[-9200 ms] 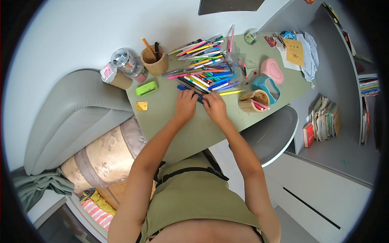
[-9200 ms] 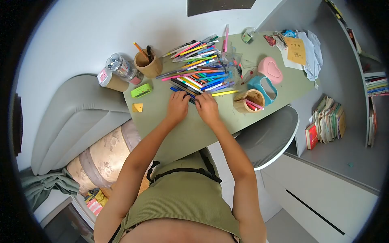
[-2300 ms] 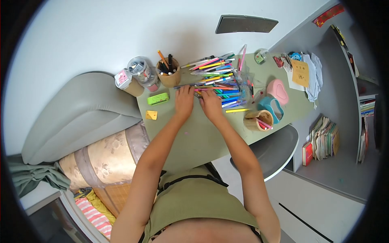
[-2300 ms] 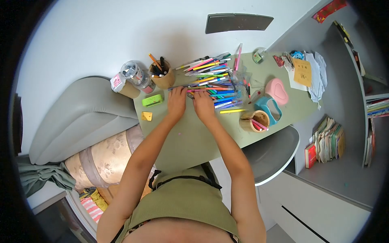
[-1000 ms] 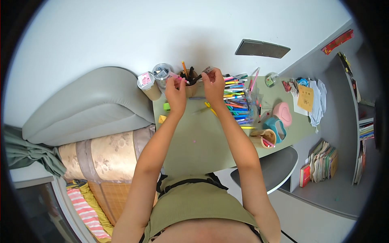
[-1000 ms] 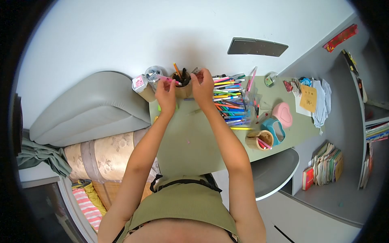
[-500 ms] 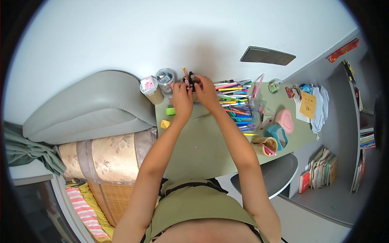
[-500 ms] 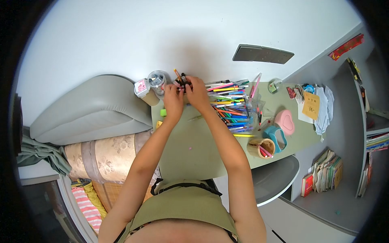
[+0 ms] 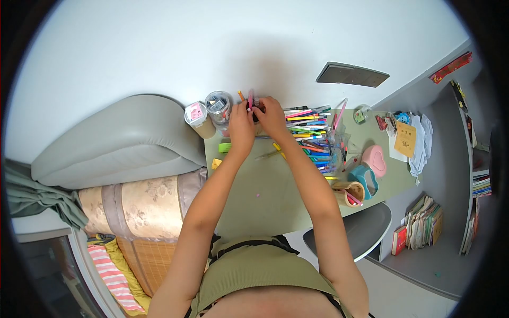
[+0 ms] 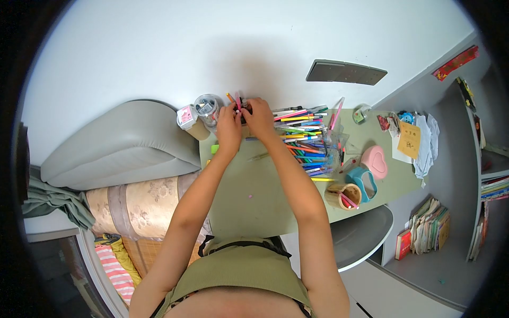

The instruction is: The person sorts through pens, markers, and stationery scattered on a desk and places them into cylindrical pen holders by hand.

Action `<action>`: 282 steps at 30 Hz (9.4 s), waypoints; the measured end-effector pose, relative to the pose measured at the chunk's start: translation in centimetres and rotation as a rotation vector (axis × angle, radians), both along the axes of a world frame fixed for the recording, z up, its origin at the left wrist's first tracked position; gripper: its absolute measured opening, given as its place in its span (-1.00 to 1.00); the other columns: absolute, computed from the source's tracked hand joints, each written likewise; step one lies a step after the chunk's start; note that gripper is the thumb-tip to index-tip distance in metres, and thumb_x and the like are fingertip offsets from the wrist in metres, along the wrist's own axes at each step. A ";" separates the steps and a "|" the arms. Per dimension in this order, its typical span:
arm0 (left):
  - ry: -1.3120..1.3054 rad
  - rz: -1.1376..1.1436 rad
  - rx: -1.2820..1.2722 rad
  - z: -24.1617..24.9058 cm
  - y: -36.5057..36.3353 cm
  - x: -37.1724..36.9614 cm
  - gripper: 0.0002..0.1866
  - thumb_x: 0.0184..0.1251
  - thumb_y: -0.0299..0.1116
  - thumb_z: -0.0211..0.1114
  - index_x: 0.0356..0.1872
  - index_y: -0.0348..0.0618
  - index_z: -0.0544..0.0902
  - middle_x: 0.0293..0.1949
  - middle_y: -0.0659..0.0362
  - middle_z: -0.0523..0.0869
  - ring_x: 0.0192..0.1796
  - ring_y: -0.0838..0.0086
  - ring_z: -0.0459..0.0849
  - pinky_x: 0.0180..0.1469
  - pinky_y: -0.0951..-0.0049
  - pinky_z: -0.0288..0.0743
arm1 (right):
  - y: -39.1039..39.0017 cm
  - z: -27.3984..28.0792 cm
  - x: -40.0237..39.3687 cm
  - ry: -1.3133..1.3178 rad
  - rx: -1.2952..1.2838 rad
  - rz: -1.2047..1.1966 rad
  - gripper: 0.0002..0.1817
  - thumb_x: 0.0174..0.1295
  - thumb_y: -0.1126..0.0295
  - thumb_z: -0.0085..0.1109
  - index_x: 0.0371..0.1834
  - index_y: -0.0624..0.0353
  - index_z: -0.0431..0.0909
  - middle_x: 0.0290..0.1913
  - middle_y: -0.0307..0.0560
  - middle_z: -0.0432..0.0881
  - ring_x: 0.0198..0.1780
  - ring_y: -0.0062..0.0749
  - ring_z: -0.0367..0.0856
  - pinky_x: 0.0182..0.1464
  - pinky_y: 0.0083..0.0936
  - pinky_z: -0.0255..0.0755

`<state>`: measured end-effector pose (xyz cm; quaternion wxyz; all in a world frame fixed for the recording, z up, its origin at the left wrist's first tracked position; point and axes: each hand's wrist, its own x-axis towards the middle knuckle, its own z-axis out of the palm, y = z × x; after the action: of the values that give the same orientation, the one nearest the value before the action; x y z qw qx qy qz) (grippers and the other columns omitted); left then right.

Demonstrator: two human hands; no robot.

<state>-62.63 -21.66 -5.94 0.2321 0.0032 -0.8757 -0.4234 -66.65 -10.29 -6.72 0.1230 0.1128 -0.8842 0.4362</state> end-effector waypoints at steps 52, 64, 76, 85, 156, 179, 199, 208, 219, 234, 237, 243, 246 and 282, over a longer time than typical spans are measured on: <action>0.204 -0.040 0.313 -2.6 1.4 5.5 -0.81 0.26 -0.50 0.39 -0.24 -0.27 0.53 -0.38 0.13 0.58 -0.38 0.44 0.59 -0.26 0.40 0.50 | 5.7 -5.2 10.8 0.011 0.230 -0.198 -0.72 0.05 0.50 0.32 -0.16 0.31 0.56 -0.28 0.07 0.62 -0.24 -0.11 0.65 -0.19 -0.27 0.56; 0.064 0.119 0.028 -0.2 1.7 0.8 -0.78 0.15 -0.42 0.46 -0.21 -0.17 0.64 -0.36 0.15 0.68 -0.27 0.25 0.62 -0.21 0.23 0.48 | 0.8 1.7 1.8 0.208 -0.326 -0.159 -0.79 0.21 0.55 0.26 -0.10 0.29 0.54 -0.24 -0.02 0.62 -0.30 -0.31 0.67 -0.23 -0.43 0.56; 0.109 0.089 -0.031 -2.1 1.3 1.2 -0.74 0.15 -0.43 0.44 -0.13 -0.11 0.66 -0.28 0.21 0.73 -0.18 0.23 0.65 -0.11 0.21 0.47 | 0.8 -1.4 1.5 0.142 -0.222 -0.108 -0.77 0.20 0.57 0.21 -0.05 0.28 0.59 -0.20 0.02 0.60 -0.21 -0.18 0.65 -0.15 -0.33 0.54; 0.074 0.039 -0.143 -2.2 1.2 1.1 -0.83 0.17 -0.45 0.39 -0.20 -0.14 0.69 -0.30 0.17 0.71 -0.22 0.17 0.62 -0.15 0.17 0.45 | 1.0 -1.0 2.6 0.189 -0.146 -0.058 -0.79 0.24 0.47 0.29 -0.09 0.29 0.59 -0.23 -0.03 0.62 -0.26 -0.31 0.63 -0.25 -0.43 0.51; 0.123 0.181 0.147 -1.6 -0.3 1.5 -0.68 0.23 -0.48 0.40 0.00 -0.23 0.59 -0.27 0.12 0.67 -0.27 0.32 0.62 -0.17 0.33 0.50 | -1.3 1.6 3.4 0.233 -0.130 -0.036 -0.59 0.28 0.54 0.20 0.22 0.19 0.51 -0.14 0.01 0.65 -0.19 -0.19 0.66 -0.11 -0.36 0.56; 0.108 -0.288 -0.128 -6.7 3.8 5.4 -0.87 0.24 -0.53 0.26 -0.19 -0.23 0.63 -0.21 0.04 0.63 -0.14 0.10 0.61 -0.11 0.15 0.49 | 5.6 -6.4 9.0 0.243 0.227 -0.271 -0.74 0.12 0.51 0.25 -0.09 0.18 0.58 -0.10 0.03 0.57 -0.06 0.00 0.55 -0.04 -0.12 0.43; -0.024 -0.203 0.185 -6.3 4.0 6.6 -0.74 0.17 -0.62 0.20 -0.08 -0.33 0.55 -0.18 -0.07 0.55 -0.07 0.03 0.56 -0.01 0.18 0.47 | 6.4 -8.7 10.4 -0.021 0.573 -0.184 -0.86 0.11 0.43 0.25 -0.30 0.20 0.56 -0.24 0.06 0.59 -0.15 -0.06 0.61 -0.12 -0.19 0.48; 0.125 -0.007 0.616 -0.4 3.2 3.5 -0.79 0.24 -0.56 0.33 -0.15 -0.30 0.53 -0.19 0.05 0.60 -0.14 0.27 0.57 -0.06 0.30 0.46 | 3.1 1.7 6.1 0.241 -0.180 -0.248 -0.83 0.28 0.52 0.20 -0.09 0.26 0.52 -0.28 -0.03 0.57 -0.32 -0.29 0.61 -0.25 -0.42 0.51; 0.158 0.135 0.041 -0.4 1.5 1.8 -0.74 0.13 -0.49 0.43 -0.18 -0.19 0.56 -0.21 0.12 0.58 -0.12 0.14 0.57 -0.05 0.17 0.38 | 0.2 0.5 3.2 0.186 -0.264 -0.111 -0.71 0.25 0.53 0.20 0.04 0.24 0.51 -0.22 -0.04 0.60 -0.20 -0.23 0.62 -0.10 -0.34 0.51; 0.222 0.029 0.160 -1.5 0.9 1.2 -0.64 0.31 -0.60 0.26 0.13 -0.30 0.60 -0.12 0.03 0.52 -0.11 0.17 0.58 -0.08 0.26 0.51 | -0.2 -1.2 3.5 0.357 0.099 -0.071 -0.81 0.18 0.55 0.24 -0.13 0.22 0.66 -0.15 0.01 0.60 -0.08 -0.02 0.55 -0.07 -0.20 0.47; 0.144 0.043 0.008 -1.2 0.7 1.3 -0.59 0.28 -0.60 0.25 0.18 -0.24 0.62 -0.15 0.05 0.53 -0.11 0.17 0.57 -0.07 0.22 0.46 | -0.1 -1.6 3.7 0.362 0.127 -0.047 -0.78 0.17 0.56 0.24 -0.11 0.23 0.65 -0.13 0.01 0.59 -0.06 -0.02 0.54 -0.06 -0.19 0.47; 0.166 0.095 -0.248 -1.9 0.7 2.1 -0.45 0.21 -0.56 0.26 0.29 -0.14 0.54 -0.19 0.09 0.55 -0.12 0.19 0.55 -0.06 0.19 0.36 | 0.6 -2.3 5.5 0.381 0.083 -0.120 -0.71 0.13 0.59 0.22 -0.03 0.22 0.61 -0.10 0.01 0.58 -0.02 -0.03 0.55 -0.01 -0.18 0.47; 0.332 -0.011 -0.200 -1.7 1.6 3.3 -0.53 0.18 -0.56 0.27 0.18 -0.14 0.59 -0.21 0.09 0.57 -0.11 0.17 0.55 -0.08 0.18 0.39 | 2.8 -3.7 6.8 0.357 0.123 -0.186 -0.71 0.12 0.60 0.21 -0.05 0.22 0.60 -0.10 0.02 0.58 -0.01 -0.01 0.55 -0.01 -0.18 0.47; 0.251 -0.147 0.206 -2.2 3.0 6.8 -0.85 0.28 -0.60 0.26 -0.14 -0.30 0.59 -0.22 -0.01 0.58 -0.22 0.13 0.58 -0.16 0.25 0.49 | 5.2 0.0 7.3 0.556 0.118 -0.217 -0.67 0.27 0.61 0.17 0.11 0.28 0.49 -0.13 0.09 0.60 -0.13 0.02 0.58 -0.10 -0.20 0.50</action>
<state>-55.86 -18.66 -8.18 0.3065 -0.0900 -0.7898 -0.5236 -59.34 -5.06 -6.68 0.3994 0.1398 -0.8474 0.3208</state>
